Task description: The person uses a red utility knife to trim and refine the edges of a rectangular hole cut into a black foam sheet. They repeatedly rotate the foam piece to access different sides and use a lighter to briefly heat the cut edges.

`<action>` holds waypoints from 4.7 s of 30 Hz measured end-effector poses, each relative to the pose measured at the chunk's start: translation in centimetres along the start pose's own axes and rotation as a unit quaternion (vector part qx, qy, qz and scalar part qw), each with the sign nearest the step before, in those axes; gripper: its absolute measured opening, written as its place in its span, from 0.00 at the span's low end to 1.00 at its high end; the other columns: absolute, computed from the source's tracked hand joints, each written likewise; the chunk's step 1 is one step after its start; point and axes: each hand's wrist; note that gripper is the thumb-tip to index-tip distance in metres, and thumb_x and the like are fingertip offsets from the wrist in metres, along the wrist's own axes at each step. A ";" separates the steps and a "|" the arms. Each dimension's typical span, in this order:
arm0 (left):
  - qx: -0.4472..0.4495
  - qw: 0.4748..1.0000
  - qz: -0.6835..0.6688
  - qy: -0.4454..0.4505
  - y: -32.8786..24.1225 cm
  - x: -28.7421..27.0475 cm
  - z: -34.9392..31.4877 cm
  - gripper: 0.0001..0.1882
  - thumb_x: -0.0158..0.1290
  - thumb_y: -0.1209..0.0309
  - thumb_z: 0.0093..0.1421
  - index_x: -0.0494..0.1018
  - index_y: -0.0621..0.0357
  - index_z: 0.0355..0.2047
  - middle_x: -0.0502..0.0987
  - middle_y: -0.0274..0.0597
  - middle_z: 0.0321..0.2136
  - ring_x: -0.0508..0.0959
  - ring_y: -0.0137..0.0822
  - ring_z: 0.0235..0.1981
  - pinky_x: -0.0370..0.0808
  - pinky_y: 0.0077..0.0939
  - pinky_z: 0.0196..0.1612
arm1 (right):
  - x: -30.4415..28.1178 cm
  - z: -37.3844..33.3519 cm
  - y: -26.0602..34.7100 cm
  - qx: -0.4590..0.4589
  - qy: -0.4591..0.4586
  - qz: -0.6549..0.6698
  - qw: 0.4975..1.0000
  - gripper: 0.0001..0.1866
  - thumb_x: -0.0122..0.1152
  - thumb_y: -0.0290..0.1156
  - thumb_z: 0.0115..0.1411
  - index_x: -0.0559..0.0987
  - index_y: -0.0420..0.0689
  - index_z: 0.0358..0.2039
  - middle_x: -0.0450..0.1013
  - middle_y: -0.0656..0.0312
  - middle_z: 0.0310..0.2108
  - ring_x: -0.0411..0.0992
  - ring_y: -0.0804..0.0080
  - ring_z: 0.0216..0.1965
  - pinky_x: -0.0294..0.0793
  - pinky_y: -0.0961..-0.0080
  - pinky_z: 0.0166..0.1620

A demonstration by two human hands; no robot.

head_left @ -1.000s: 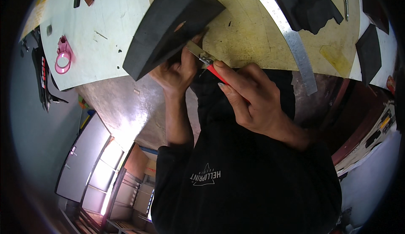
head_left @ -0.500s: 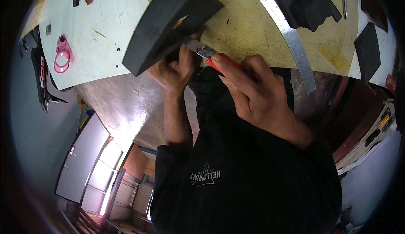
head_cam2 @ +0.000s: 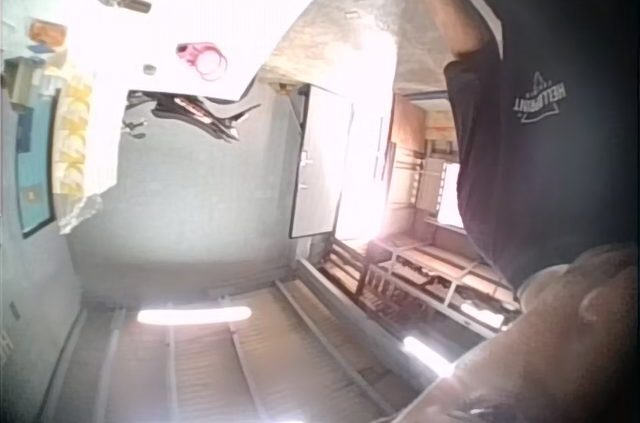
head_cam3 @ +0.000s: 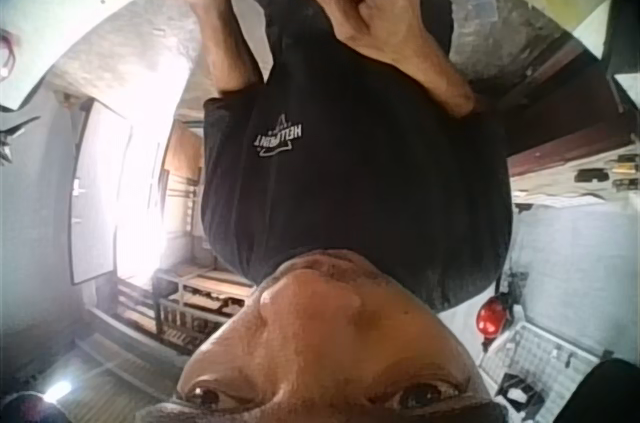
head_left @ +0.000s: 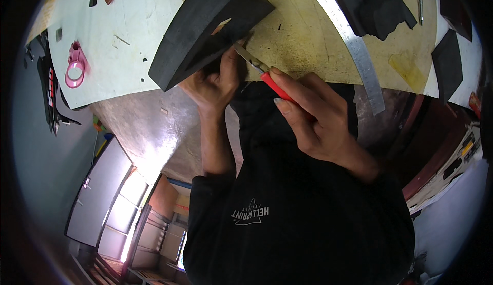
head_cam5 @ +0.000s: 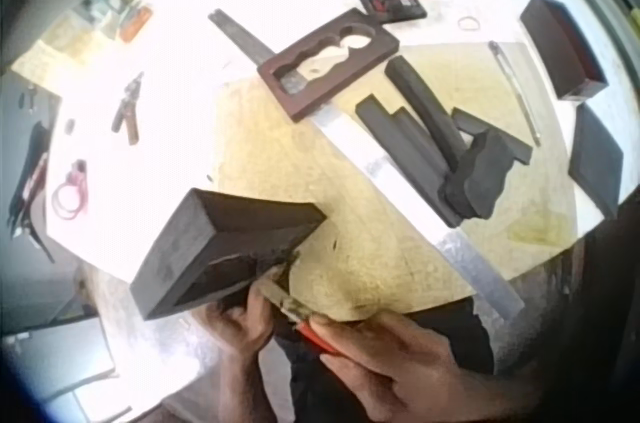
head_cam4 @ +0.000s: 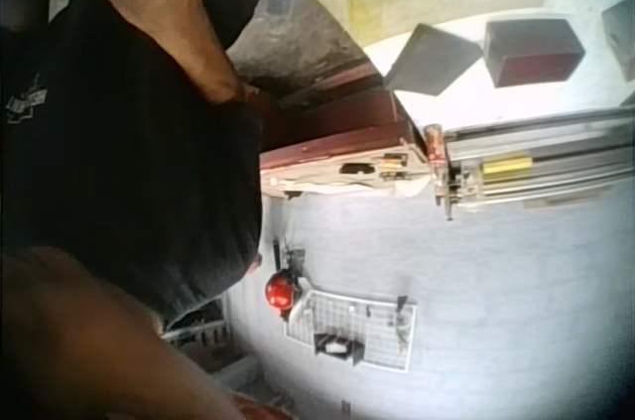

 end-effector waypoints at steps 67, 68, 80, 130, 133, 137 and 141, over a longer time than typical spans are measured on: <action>0.040 0.999 -0.029 0.006 -0.7 0.6 0.4 0.13 0.63 0.82 0.48 0.77 0.70 0.36 0.81 0.48 0.31 0.82 0.33 0.30 0.78 0.21 0.33 | 0.7 0.5 1.2 0.076 0.012 0.025 0.997 0.21 0.56 0.23 0.59 0.72 0.39 0.55 0.68 0.62 0.24 0.63 0.81 0.19 0.62 0.82 0.22; 0.050 0.998 -0.024 0.003 -0.6 0.6 0.5 0.13 0.63 0.82 0.48 0.77 0.70 0.36 0.81 0.48 0.32 0.82 0.33 0.31 0.78 0.21 0.32 | 0.7 0.5 1.1 0.076 0.010 0.021 0.997 0.21 0.56 0.22 0.59 0.72 0.39 0.55 0.68 0.62 0.24 0.63 0.81 0.19 0.62 0.82 0.22; 0.018 0.999 -0.043 -0.021 -0.5 0.4 -0.1 0.13 0.58 0.83 0.48 0.77 0.69 0.36 0.81 0.47 0.32 0.82 0.33 0.29 0.78 0.21 0.32 | 1.9 0.8 2.9 0.106 0.020 -0.125 0.986 0.23 0.58 0.24 0.58 0.72 0.45 0.56 0.65 0.62 0.25 0.64 0.80 0.21 0.66 0.82 0.22; 0.018 1.000 0.001 -0.003 -1.2 0.4 0.3 0.11 0.61 0.81 0.48 0.78 0.68 0.34 0.82 0.44 0.31 0.82 0.33 0.32 0.77 0.22 0.35 | 0.2 1.3 2.2 0.083 0.022 -0.082 0.993 0.20 0.56 0.23 0.59 0.74 0.42 0.53 0.67 0.62 0.24 0.63 0.81 0.20 0.62 0.82 0.22; 0.030 0.999 -0.014 0.007 -1.4 0.4 0.6 0.11 0.61 0.81 0.48 0.78 0.68 0.35 0.81 0.43 0.31 0.82 0.32 0.31 0.77 0.22 0.34 | 1.0 1.0 2.1 0.065 -0.007 -0.095 0.993 0.20 0.56 0.23 0.59 0.74 0.43 0.53 0.68 0.61 0.25 0.65 0.79 0.21 0.64 0.81 0.23; 0.088 0.990 0.101 0.035 -1.2 -0.2 0.7 0.13 0.62 0.80 0.48 0.77 0.68 0.36 0.81 0.42 0.32 0.81 0.31 0.28 0.77 0.22 0.32 | 0.1 0.9 1.7 0.027 -0.016 -0.125 0.992 0.21 0.57 0.23 0.58 0.73 0.37 0.53 0.70 0.58 0.28 0.66 0.78 0.23 0.66 0.81 0.24; -0.084 0.994 -0.067 0.026 -0.9 -0.8 0.2 0.15 0.63 0.79 0.49 0.76 0.70 0.38 0.80 0.43 0.33 0.79 0.30 0.30 0.74 0.21 0.37 | -2.4 0.6 1.1 -0.017 -0.059 -0.065 0.996 0.24 0.59 0.26 0.57 0.69 0.29 0.53 0.71 0.56 0.29 0.66 0.79 0.23 0.66 0.82 0.26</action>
Point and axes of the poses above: each hand's wrist, its own z-axis towards the middle knuckle, its own x-axis out of the palm, y = z × x
